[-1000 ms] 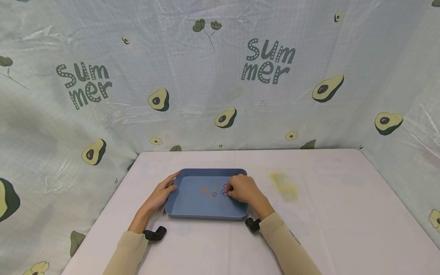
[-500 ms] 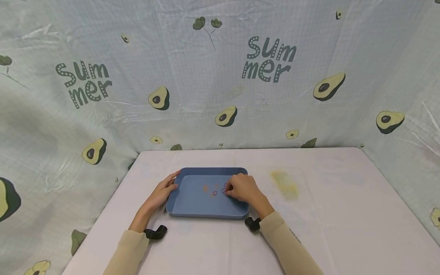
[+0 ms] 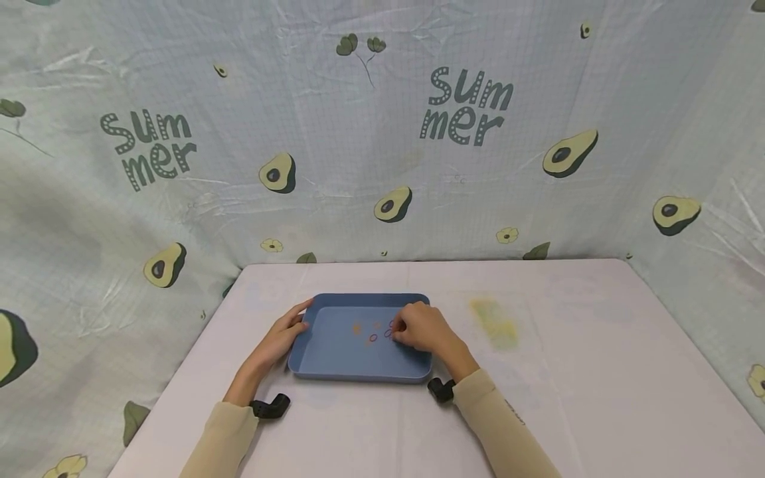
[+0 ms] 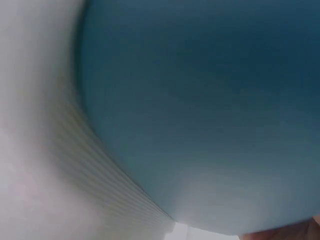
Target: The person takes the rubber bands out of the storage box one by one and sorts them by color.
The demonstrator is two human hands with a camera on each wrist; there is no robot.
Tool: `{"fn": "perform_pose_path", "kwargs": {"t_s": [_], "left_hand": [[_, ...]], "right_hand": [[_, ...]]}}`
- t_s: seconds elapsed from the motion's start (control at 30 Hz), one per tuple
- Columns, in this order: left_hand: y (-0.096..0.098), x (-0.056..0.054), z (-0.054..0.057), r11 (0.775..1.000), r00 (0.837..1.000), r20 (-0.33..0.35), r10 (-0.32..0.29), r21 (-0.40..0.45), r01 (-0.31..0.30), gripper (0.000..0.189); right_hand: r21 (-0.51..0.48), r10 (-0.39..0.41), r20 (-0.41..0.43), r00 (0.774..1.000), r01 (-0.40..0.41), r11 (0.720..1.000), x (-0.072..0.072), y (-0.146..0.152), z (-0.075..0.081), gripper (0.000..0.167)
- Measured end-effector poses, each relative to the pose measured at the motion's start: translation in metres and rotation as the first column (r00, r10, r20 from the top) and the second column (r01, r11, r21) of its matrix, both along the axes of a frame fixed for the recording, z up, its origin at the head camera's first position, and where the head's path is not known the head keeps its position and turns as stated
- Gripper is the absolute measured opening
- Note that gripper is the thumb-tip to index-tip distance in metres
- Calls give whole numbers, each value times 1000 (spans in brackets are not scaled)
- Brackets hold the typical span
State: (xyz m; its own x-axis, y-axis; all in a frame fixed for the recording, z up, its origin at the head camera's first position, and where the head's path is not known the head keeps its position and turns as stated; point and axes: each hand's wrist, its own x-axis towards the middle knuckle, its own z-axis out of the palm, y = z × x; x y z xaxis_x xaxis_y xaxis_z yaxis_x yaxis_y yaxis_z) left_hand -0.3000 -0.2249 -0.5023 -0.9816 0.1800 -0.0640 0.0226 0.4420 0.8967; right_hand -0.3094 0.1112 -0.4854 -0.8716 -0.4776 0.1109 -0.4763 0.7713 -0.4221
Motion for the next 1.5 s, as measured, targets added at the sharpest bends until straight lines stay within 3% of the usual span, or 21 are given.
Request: {"fn": "perform_pose_path", "kwargs": {"t_s": [0.17,0.3,0.57,0.73,1.03,1.3,1.5], "left_hand": [[0,0,0,1000,1000,-6,0,-6,0,56],[-1,0,0,1000,1000,-7,2,-11,-2,56],[-1,0,-1,1000,1000,2,2,-7,-2,56],[-4,1,-2,1000,1000,15,-2,6,2,54],[-7,1,-1,998,998,14,-63,-1,63,53],[-9,1,0,998,998,-14,-61,10,61,52],[-10,1,-1,998,998,-8,-67,0,67,52]], "right_hand": [[-98,45,40,998,-41,994,-3,7,7,5],[-141,33,51,998,-25,990,-2,12,14,5],[-196,20,17,1000,-16,980,1,21,26,5],[-203,2,-9,1000,-4,979,1,26,30,4],[-222,-27,-40,999,17,975,1,31,35,6],[-218,-30,-81,996,12,976,2,34,46,8],[-213,-60,-57,997,46,976,11,45,50,7]]}}
